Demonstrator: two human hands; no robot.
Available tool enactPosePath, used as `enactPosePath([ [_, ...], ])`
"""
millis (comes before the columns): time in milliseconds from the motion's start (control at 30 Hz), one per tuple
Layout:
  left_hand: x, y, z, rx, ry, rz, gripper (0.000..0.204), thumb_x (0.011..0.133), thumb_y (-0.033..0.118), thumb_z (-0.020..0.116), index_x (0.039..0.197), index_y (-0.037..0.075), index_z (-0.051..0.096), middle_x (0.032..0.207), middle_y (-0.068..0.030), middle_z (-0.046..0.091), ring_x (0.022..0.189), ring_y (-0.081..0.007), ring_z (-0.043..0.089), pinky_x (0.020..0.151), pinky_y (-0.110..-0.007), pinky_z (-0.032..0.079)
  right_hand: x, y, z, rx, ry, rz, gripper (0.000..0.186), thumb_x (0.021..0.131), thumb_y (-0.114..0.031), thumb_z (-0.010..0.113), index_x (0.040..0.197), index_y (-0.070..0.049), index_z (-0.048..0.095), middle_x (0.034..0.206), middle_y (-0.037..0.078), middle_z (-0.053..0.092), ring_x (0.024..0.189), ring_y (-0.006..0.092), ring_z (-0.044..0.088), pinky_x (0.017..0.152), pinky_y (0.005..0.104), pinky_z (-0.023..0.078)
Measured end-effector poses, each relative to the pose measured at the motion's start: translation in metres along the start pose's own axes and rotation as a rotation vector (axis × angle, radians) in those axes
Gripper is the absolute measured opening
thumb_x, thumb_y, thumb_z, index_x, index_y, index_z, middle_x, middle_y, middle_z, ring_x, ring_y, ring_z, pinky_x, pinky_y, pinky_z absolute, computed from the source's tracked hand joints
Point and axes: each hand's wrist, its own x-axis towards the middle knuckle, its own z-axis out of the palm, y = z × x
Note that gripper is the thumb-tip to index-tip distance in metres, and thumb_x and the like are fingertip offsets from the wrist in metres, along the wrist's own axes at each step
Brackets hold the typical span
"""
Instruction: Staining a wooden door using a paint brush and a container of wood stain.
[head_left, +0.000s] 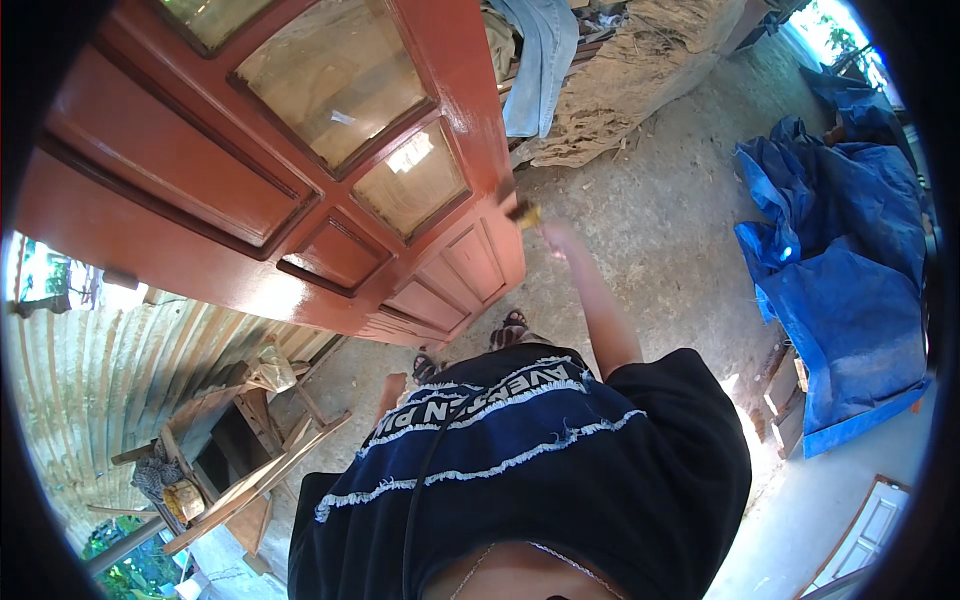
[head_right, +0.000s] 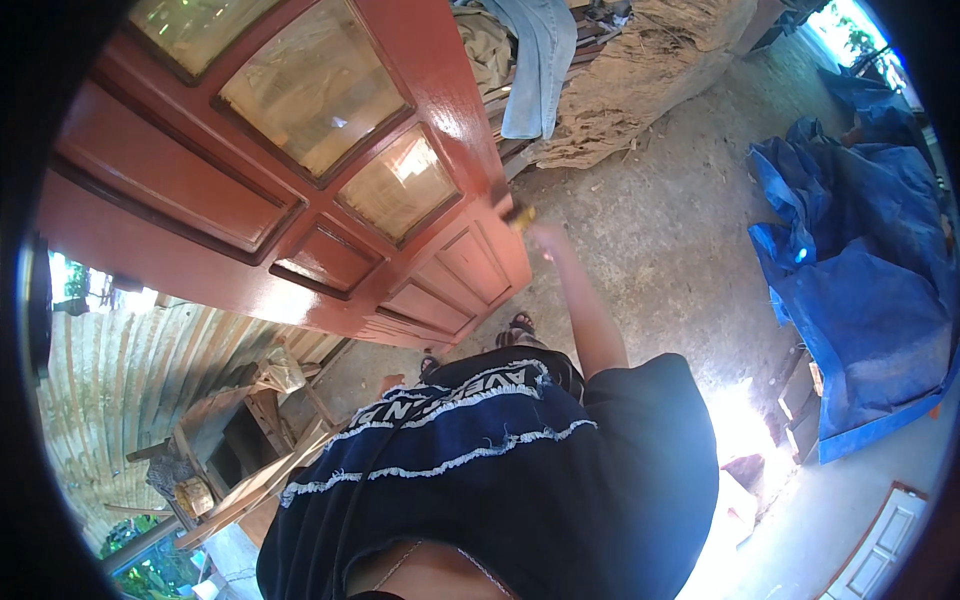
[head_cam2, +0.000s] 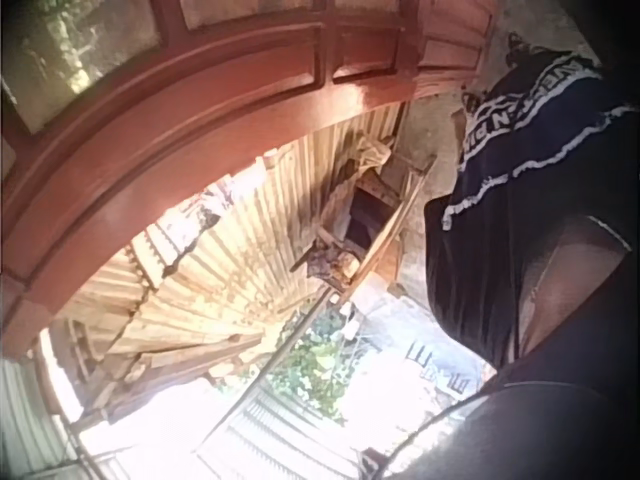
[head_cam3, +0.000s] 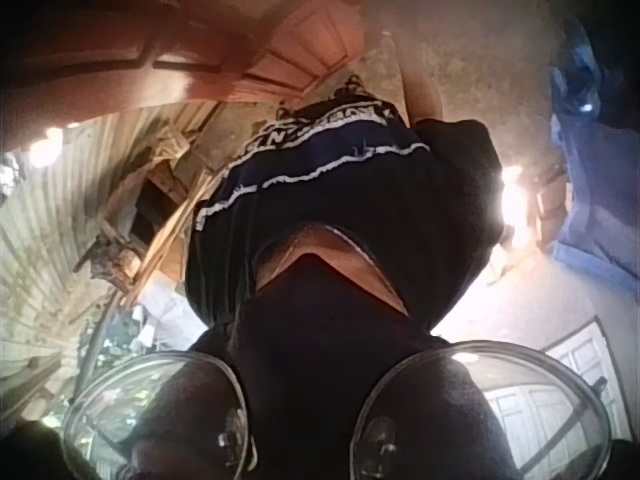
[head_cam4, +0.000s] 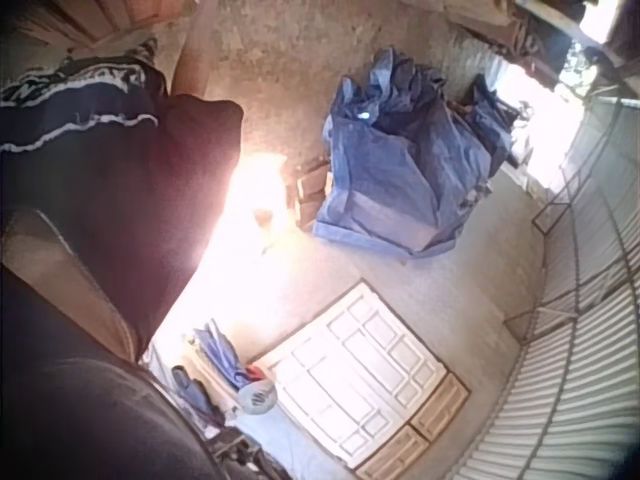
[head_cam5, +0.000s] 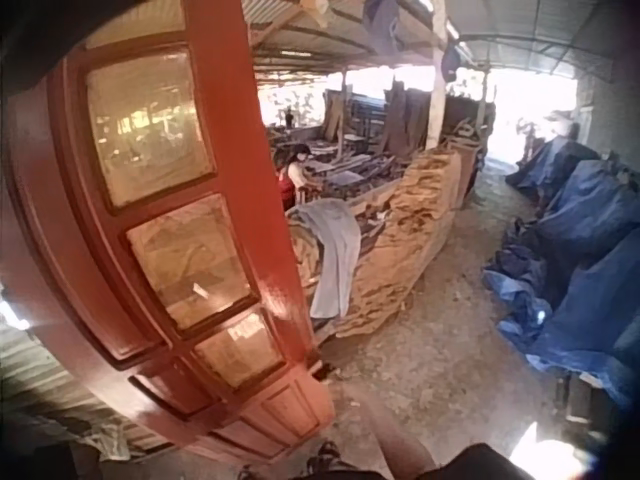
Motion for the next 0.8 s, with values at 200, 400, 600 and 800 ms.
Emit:
enactPosePath([
  [200, -0.006, 0.011, -0.001, -0.195, 0.016, -0.025, 0.034, 0.081, 0.028, 0.062, 0.106, 0.005, 0.064, 0.095, -0.0178, 0.068, 0.087, -0.0303, 0.067, 0.070, -0.041, 0.054, -0.098, -0.157, -0.011, -0.336, 0.153, -0.509, 0.033, 0.090, -0.034, 0.058, 0.093, -0.003, 0.065, 0.052, -0.004, 0.039, 0.040, 0.0071, 0.031, 0.034, 0.0261, 0.021],
  [400, 0.006, 0.017, 0.023, -0.695, 0.284, -0.080, 0.023, 0.081, 0.021, 0.050, 0.075, 0.005, 0.065, 0.074, -0.0200, 0.065, 0.070, -0.0355, 0.064, 0.065, -0.047, 0.050, -0.094, -0.143, -0.016, 0.228, -0.136, -0.474, 0.036, 0.094, -0.039, 0.054, 0.109, -0.007, 0.063, 0.055, -0.008, 0.031, 0.041, 0.0031, 0.025, 0.036, 0.0227, 0.019],
  [600, 0.007, 0.015, 0.016, -0.683, 0.338, 0.005, 0.016, 0.078, 0.018, 0.054, 0.075, 0.006, 0.064, 0.074, -0.0185, 0.065, 0.073, -0.0353, 0.065, 0.066, -0.047, 0.050, 0.008, -0.007, -0.030, 0.429, -0.320, 0.000, 0.033, 0.093, -0.039, 0.054, 0.102, -0.009, 0.064, 0.053, -0.008, 0.026, 0.038, 0.0053, 0.018, 0.036, 0.0237, 0.015],
  [800, 0.004, 0.003, -0.009, -0.169, -0.077, 0.046, 0.027, 0.089, 0.022, 0.050, 0.103, 0.001, 0.062, 0.097, -0.0165, 0.066, 0.082, -0.0249, 0.068, 0.062, -0.037, 0.054, 0.009, -0.026, -0.009, -0.044, 0.014, -0.039, 0.028, 0.088, -0.034, 0.059, 0.095, -0.008, 0.067, 0.053, -0.003, 0.038, 0.042, 0.0075, 0.032, 0.038, 0.0285, 0.021],
])
